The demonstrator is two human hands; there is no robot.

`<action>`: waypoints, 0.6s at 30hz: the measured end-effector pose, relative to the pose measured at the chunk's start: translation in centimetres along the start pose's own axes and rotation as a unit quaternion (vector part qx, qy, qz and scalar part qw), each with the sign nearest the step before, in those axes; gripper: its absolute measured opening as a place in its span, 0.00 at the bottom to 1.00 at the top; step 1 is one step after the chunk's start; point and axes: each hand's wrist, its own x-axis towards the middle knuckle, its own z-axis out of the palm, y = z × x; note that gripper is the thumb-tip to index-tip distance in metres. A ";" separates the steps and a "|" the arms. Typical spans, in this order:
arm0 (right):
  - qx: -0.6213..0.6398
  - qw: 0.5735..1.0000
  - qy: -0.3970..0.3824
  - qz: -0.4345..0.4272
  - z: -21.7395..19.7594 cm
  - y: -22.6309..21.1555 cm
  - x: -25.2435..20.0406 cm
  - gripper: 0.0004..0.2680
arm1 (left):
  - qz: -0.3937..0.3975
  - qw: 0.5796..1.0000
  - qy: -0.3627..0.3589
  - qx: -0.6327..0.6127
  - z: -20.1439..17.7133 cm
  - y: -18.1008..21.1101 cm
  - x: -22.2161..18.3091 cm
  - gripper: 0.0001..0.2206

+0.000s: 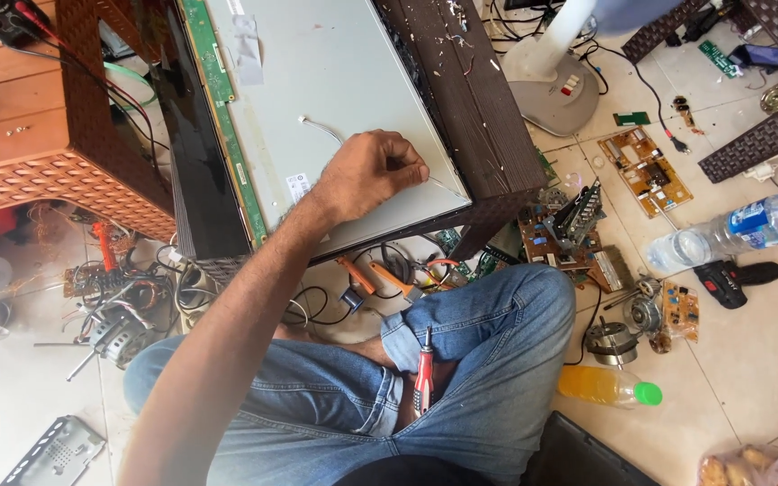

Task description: Routing a thin white wire through cable management clips on the back of an LCD display panel.

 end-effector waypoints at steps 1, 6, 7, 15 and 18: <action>-0.023 1.000 0.003 -0.003 1.2 0.4 0.5 0.09 | 0.002 1.000 -0.002 -0.003 0.0 0.0 0.0 0.04; -0.118 0.992 0.048 -0.004 9.5 1.4 3.6 0.10 | 0.002 1.000 -0.012 0.007 -0.1 -0.2 0.0 0.03; -0.102 0.993 0.046 -0.032 12.6 2.0 5.0 0.09 | 0.002 1.000 -0.014 0.008 -0.2 -0.3 0.0 0.04; -0.096 0.995 0.017 -0.032 22.5 5.5 7.4 0.03 | -0.002 1.000 -0.015 0.013 -0.6 0.2 -0.2 0.04; -0.039 0.999 0.019 0.016 22.7 5.4 7.2 0.02 | 0.009 1.000 -0.022 0.006 -0.6 0.3 -0.3 0.04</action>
